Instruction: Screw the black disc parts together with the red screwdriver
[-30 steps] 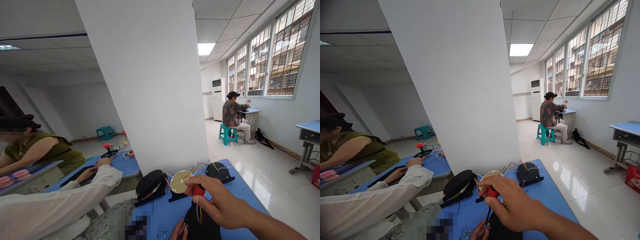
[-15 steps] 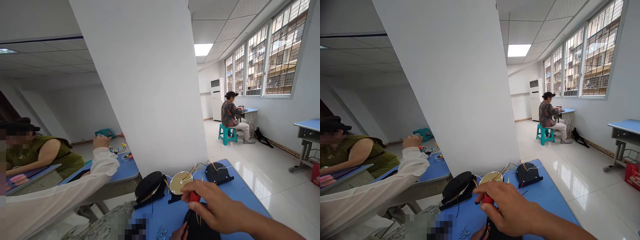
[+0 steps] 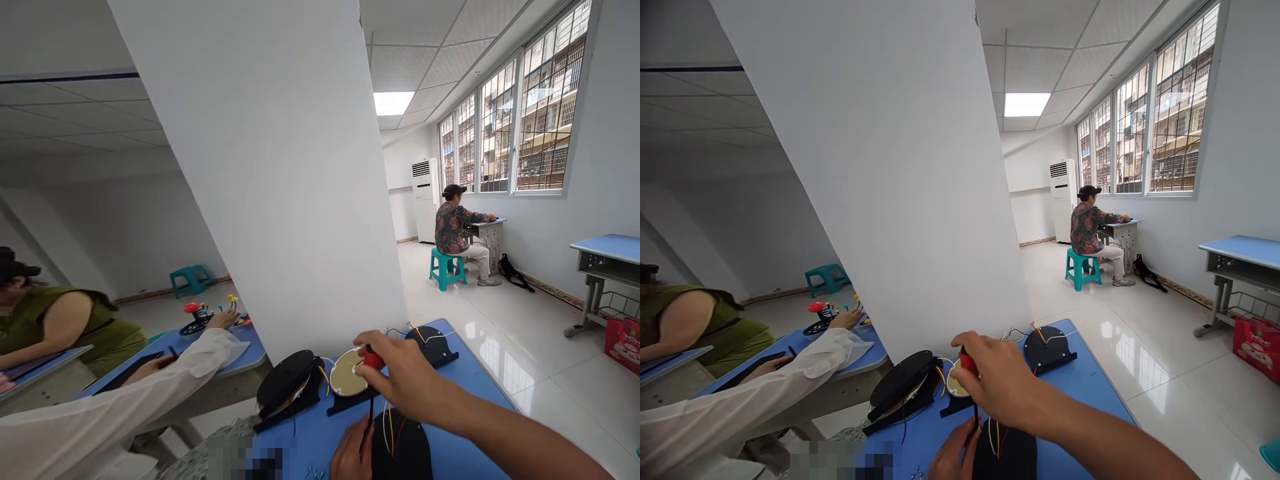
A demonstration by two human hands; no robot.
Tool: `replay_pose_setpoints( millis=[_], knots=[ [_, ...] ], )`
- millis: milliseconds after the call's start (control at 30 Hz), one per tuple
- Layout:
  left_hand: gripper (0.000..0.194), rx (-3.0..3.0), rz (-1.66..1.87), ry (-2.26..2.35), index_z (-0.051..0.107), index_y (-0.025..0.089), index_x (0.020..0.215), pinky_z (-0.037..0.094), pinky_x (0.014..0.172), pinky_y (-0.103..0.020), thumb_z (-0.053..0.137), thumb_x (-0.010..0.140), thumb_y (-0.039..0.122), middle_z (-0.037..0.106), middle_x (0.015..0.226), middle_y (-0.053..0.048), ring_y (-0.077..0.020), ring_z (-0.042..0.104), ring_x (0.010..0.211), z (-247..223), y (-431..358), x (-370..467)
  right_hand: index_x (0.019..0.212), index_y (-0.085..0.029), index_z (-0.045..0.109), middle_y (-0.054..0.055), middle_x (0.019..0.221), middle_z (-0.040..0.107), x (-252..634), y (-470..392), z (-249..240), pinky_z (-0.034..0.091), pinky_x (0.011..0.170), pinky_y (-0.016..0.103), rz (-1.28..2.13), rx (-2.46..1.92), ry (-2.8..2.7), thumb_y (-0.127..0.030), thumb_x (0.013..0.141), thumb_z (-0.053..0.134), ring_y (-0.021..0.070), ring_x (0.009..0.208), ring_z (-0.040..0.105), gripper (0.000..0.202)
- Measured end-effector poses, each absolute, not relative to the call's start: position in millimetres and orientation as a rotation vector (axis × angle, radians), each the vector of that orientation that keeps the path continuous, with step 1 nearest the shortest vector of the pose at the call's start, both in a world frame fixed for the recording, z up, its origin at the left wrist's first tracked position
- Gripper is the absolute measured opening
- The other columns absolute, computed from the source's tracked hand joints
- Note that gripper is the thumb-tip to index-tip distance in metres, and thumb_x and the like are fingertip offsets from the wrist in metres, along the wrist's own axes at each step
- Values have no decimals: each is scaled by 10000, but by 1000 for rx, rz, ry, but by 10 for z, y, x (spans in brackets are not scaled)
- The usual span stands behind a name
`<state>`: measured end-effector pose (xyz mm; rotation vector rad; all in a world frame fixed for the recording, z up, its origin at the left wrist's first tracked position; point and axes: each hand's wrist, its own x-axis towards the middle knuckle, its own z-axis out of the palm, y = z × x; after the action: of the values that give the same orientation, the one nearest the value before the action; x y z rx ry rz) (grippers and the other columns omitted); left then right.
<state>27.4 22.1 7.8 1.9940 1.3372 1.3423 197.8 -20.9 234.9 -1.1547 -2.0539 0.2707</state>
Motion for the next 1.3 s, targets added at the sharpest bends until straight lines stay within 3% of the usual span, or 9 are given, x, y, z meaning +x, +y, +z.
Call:
replay_pose_setpoints(
  millis=[200,467,567,700,900,1133,1300],
  knots=[
    [335,2001,1097,1266,755,190,917,596,799,-366,514,756,359,777,944,-97,-271,733,854,362,487,422,1216,-201,520,91,1011,716,1897,115,2196,474,712,328,120,-1282,-2116,-237,930,580,246,846,681,295],
    [323,2016,1064,1249,775,200,867,593,796,-382,528,719,346,783,913,-87,-292,734,864,308,537,514,1202,-209,518,91,1042,712,1926,200,2069,457,701,314,88,-1292,-2172,-258,937,564,246,858,682,274],
    [315,2018,1090,1238,770,215,882,599,789,-368,546,742,386,783,922,-81,-288,735,876,262,551,485,1216,-216,508,85,1068,705,1949,212,2073,462,729,316,98,-1268,-2191,-260,945,558,242,897,678,279],
    [387,2020,1134,1219,767,235,852,607,772,-337,565,776,555,786,881,-79,-271,739,841,220,562,466,1224,-243,517,49,1108,702,1967,217,2122,471,758,302,128,-1166,-2288,-258,937,582,230,957,674,294],
    [481,1978,1207,1203,767,252,809,612,737,-310,557,748,680,786,842,-73,-257,741,804,173,566,458,1221,-230,533,54,1115,703,1966,216,2178,484,728,301,135,-1116,-2365,-250,932,589,231,914,689,295],
    [361,1930,1001,1246,762,215,919,593,833,-348,548,735,440,783,944,-66,-260,735,861,235,558,404,1217,-223,506,60,1101,702,1971,268,2139,475,717,294,74,-1127,-2337,-257,953,561,226,923,680,272],
    [388,1887,908,1232,753,191,933,570,877,-364,513,734,421,775,983,-79,-262,722,902,290,507,391,1207,-245,497,26,1062,704,1938,258,2104,461,662,270,-9,-1132,-2345,-281,945,582,208,874,682,278]
  ],
)
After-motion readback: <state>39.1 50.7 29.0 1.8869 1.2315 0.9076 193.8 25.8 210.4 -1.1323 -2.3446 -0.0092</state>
